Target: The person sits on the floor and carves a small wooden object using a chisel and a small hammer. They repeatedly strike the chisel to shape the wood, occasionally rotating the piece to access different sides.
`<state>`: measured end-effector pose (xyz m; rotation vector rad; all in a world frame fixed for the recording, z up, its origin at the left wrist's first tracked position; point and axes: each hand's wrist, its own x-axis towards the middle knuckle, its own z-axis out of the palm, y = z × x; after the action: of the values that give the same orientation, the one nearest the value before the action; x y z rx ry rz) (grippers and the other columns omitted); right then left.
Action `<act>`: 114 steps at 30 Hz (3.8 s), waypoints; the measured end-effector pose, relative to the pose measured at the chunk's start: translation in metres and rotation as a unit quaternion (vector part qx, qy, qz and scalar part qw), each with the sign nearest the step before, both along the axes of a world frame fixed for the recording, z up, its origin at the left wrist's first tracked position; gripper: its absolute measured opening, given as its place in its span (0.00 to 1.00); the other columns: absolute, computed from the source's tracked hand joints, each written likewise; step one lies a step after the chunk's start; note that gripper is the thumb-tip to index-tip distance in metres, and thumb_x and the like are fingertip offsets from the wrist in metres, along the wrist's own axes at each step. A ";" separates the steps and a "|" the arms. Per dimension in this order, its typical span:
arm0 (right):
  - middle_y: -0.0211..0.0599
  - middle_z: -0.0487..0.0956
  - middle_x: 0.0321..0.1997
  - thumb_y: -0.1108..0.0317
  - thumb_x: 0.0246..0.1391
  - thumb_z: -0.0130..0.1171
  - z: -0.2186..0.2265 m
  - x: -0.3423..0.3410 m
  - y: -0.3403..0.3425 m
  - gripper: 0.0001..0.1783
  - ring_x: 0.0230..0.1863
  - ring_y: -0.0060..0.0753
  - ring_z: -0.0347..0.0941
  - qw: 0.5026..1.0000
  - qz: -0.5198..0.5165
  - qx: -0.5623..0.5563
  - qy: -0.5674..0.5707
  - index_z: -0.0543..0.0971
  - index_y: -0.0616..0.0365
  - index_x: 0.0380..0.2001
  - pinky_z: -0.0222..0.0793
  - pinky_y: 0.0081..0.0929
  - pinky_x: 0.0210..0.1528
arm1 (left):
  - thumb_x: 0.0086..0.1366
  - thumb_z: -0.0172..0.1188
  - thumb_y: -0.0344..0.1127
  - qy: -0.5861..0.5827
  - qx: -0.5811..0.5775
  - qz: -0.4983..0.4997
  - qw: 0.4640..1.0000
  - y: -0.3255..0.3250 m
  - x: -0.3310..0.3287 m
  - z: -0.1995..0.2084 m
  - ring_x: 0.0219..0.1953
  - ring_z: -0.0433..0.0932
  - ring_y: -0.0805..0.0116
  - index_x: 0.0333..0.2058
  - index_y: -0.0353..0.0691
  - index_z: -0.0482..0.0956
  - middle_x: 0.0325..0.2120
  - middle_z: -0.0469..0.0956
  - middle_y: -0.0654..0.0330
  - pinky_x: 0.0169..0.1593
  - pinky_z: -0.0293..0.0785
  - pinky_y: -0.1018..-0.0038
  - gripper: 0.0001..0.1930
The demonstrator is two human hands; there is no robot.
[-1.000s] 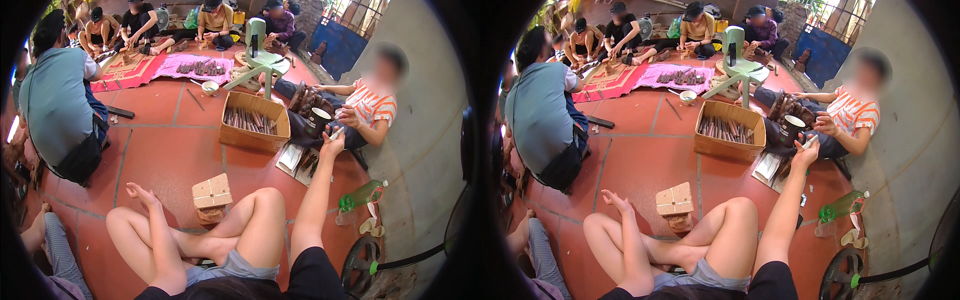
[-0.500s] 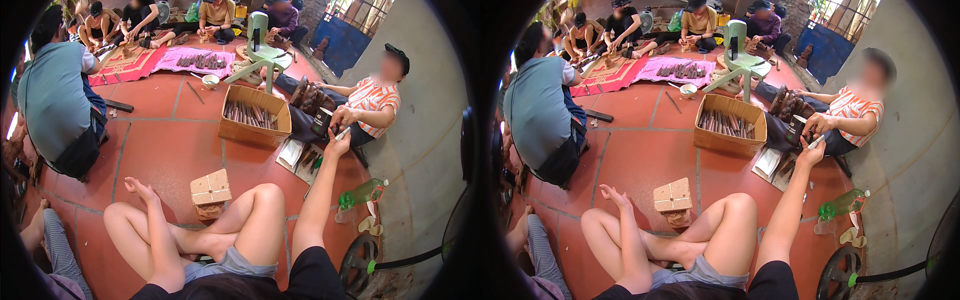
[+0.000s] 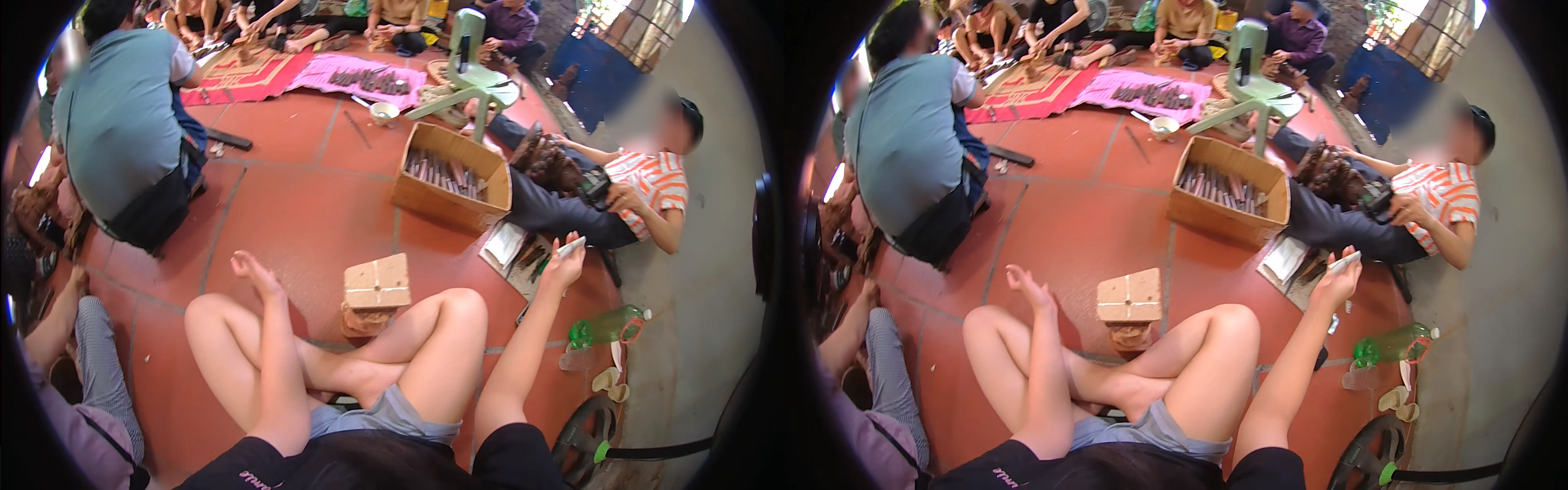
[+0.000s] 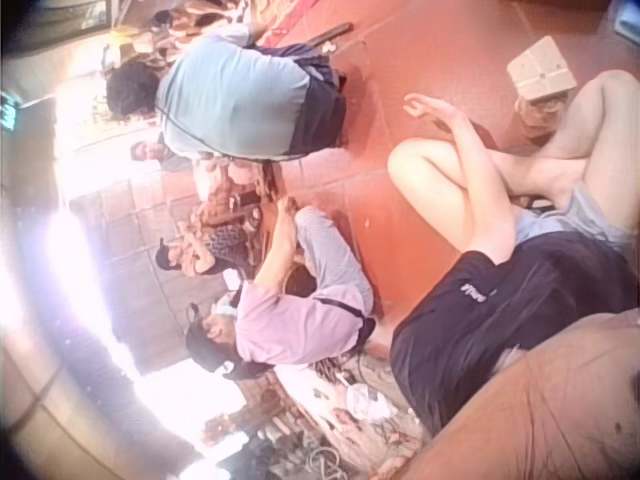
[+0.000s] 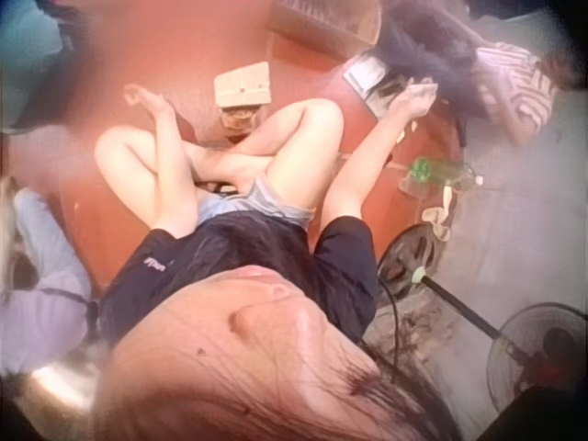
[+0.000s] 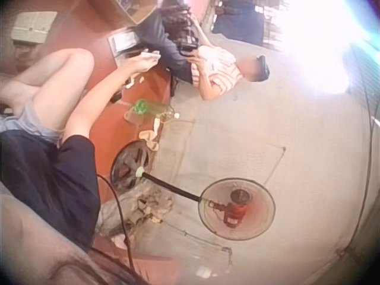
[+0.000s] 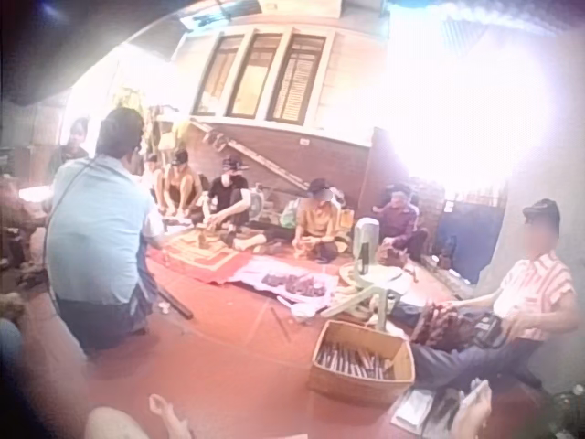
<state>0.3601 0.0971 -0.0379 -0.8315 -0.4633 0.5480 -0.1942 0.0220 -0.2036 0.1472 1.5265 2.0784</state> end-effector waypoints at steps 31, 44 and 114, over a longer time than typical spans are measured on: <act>0.28 0.76 0.45 0.62 0.72 0.51 -0.121 -0.211 -0.090 0.10 0.43 0.21 0.72 0.919 0.336 -0.204 0.038 0.73 0.56 0.48 0.68 0.23 0.45 | 0.51 0.74 0.53 0.733 -0.040 -0.246 0.632 -0.099 0.102 0.209 0.52 0.76 0.57 0.63 0.50 0.71 0.50 0.77 0.57 0.56 0.67 0.59 0.41; 0.27 0.80 0.40 0.66 0.70 0.55 -0.084 -0.295 -0.123 0.07 0.38 0.16 0.75 0.841 0.501 -0.191 -0.072 0.78 0.58 0.44 0.72 0.17 0.40 | 0.51 0.77 0.39 0.563 0.006 -0.199 0.802 -0.114 -0.011 0.146 0.51 0.80 0.61 0.64 0.42 0.70 0.48 0.82 0.54 0.56 0.73 0.69 0.41; 0.15 0.78 0.55 0.64 0.43 0.72 -0.088 -0.382 -0.147 0.07 0.61 0.29 0.66 0.664 0.066 0.091 -0.739 0.85 0.31 0.22 0.45 0.42 0.68 | 0.56 0.71 0.28 0.507 0.020 -0.197 0.839 -0.124 -0.035 0.093 0.54 0.78 0.66 0.59 0.33 0.72 0.52 0.80 0.53 0.60 0.71 0.71 0.31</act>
<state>-0.0217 -0.0496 -0.1260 -0.9076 -2.0695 -0.2081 -0.2288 -0.1016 -0.1106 1.6488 1.7487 1.7143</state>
